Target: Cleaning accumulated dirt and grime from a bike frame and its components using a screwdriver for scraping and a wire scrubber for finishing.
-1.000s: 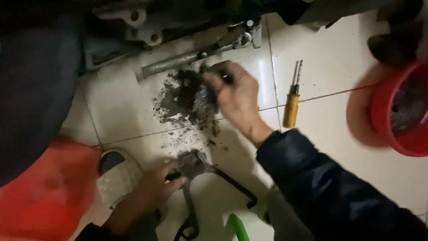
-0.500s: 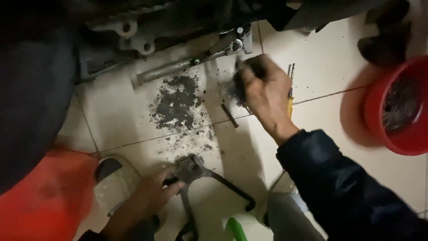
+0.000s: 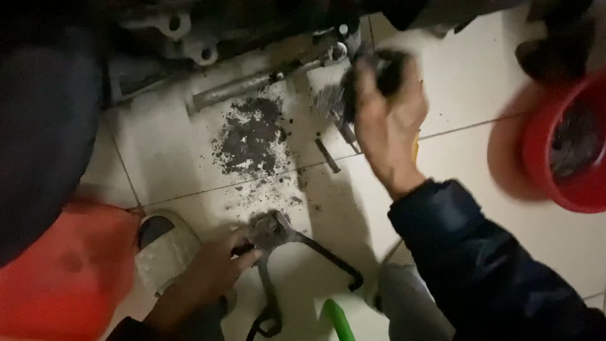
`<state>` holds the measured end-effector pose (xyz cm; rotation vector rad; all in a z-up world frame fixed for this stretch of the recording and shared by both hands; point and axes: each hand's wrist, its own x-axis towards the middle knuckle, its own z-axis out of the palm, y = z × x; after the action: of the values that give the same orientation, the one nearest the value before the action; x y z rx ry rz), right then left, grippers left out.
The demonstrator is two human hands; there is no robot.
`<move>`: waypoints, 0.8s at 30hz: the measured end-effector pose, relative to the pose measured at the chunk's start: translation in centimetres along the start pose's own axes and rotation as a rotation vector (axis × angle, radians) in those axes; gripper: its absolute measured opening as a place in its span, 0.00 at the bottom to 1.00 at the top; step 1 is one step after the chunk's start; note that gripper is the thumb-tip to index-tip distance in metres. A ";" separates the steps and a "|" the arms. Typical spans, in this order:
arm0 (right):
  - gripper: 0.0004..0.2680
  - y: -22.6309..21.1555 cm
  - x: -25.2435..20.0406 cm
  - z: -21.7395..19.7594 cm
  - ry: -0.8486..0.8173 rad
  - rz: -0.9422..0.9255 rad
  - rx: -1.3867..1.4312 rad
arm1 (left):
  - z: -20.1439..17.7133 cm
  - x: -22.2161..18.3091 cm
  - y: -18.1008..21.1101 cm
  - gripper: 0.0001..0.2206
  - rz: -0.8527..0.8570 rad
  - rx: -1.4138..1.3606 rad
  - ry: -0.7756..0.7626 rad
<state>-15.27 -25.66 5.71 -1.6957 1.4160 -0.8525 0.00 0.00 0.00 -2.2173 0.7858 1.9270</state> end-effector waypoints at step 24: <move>0.07 4.1 3.6 0.8 0.069 -0.409 -0.280 | 0.0 0.8 -0.7 0.31 -0.044 0.054 -0.063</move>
<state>-15.96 -29.55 1.88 -2.2392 1.2990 -0.9714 0.34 0.33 -0.91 -2.1143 0.7644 1.9214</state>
